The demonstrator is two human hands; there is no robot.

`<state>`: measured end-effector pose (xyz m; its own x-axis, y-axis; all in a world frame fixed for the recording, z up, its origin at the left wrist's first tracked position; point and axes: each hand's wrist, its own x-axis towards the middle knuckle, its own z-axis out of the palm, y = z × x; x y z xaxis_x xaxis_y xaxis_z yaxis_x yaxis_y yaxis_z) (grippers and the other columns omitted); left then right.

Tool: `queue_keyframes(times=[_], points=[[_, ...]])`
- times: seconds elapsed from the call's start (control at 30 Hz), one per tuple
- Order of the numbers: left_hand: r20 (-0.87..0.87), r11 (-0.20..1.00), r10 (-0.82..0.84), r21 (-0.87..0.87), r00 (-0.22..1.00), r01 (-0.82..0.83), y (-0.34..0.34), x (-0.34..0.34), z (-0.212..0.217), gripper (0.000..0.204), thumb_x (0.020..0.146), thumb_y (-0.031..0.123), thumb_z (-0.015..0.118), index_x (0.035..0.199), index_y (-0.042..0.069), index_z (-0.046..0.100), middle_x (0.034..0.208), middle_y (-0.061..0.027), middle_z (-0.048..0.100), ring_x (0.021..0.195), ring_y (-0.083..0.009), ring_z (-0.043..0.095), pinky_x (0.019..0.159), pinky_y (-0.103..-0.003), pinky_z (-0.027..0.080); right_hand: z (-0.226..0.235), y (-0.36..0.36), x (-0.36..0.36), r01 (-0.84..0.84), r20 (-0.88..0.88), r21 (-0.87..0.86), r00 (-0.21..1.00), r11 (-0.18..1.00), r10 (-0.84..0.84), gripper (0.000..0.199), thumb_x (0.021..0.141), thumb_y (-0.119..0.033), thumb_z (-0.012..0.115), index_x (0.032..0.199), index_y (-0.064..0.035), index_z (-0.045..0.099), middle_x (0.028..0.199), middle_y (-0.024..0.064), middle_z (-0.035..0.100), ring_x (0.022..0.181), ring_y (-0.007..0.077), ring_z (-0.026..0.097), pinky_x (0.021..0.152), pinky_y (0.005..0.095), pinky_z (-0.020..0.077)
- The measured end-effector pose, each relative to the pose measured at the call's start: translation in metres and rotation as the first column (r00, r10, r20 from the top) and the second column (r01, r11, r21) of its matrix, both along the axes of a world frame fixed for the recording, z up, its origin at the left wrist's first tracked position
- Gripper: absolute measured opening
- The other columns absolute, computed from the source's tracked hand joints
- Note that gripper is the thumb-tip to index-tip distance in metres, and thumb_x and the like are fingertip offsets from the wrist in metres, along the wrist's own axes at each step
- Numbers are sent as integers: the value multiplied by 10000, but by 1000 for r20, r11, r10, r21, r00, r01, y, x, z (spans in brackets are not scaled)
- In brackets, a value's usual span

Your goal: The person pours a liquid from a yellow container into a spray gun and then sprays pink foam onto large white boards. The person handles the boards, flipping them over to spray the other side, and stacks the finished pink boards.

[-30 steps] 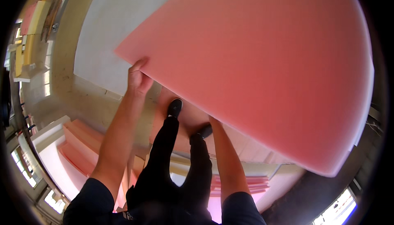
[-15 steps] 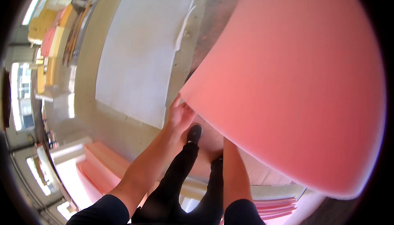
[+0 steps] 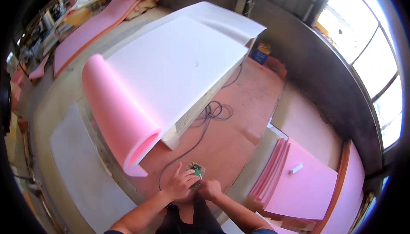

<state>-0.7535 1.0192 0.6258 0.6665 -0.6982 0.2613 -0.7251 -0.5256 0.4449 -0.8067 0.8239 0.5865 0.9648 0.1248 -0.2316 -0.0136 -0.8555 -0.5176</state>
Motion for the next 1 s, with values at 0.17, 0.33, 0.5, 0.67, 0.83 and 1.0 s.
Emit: queue_keyframes(times=[0.17,0.33,0.5,0.67,0.83,1.0], points=[[-33,908,-404,108,914,405,-117,67,101,280,727,152,740,1003,126,698,984,-49,712,1011,-226,671,1130,-548,348,103,-96,8,192,124,38,973,981,-195,204,776,-209,685,972,-151,684,735,150,683,706,380,668,636,477,539],[125,822,-551,-92,825,562,-192,111,181,181,702,149,765,864,83,718,808,-80,710,842,-265,695,1013,-460,507,207,-172,15,291,29,432,942,854,-336,602,772,-158,775,1327,-90,551,859,120,712,778,253,694,725,387,545],[260,755,-560,-231,786,614,-263,163,256,215,649,125,806,835,62,720,768,-91,696,785,-288,684,1040,-474,489,207,-246,31,101,176,839,879,534,-444,598,747,-66,833,1288,-26,581,990,19,697,864,138,639,763,312,516],[361,699,-585,-230,726,677,-316,229,298,191,661,128,796,824,64,719,764,-95,694,778,-294,679,1080,-492,445,244,-294,114,145,167,808,873,571,-459,210,817,-100,771,1000,-31,695,740,-27,625,628,61,558,559,223,456],[287,741,-572,-221,769,634,-344,332,310,405,698,299,812,1024,77,721,997,-102,722,992,-282,678,1141,-538,342,239,-325,223,120,265,854,737,506,-622,96,763,-110,676,810,-26,673,662,-6,594,505,75,514,437,243,396],[208,888,-294,-302,933,347,-312,445,224,881,800,648,675,1431,68,472,1454,-160,499,1383,-338,434,1158,-569,260,205,-432,264,113,573,654,570,748,-588,264,940,-279,679,949,-21,629,750,22,583,629,111,552,530,262,439]])
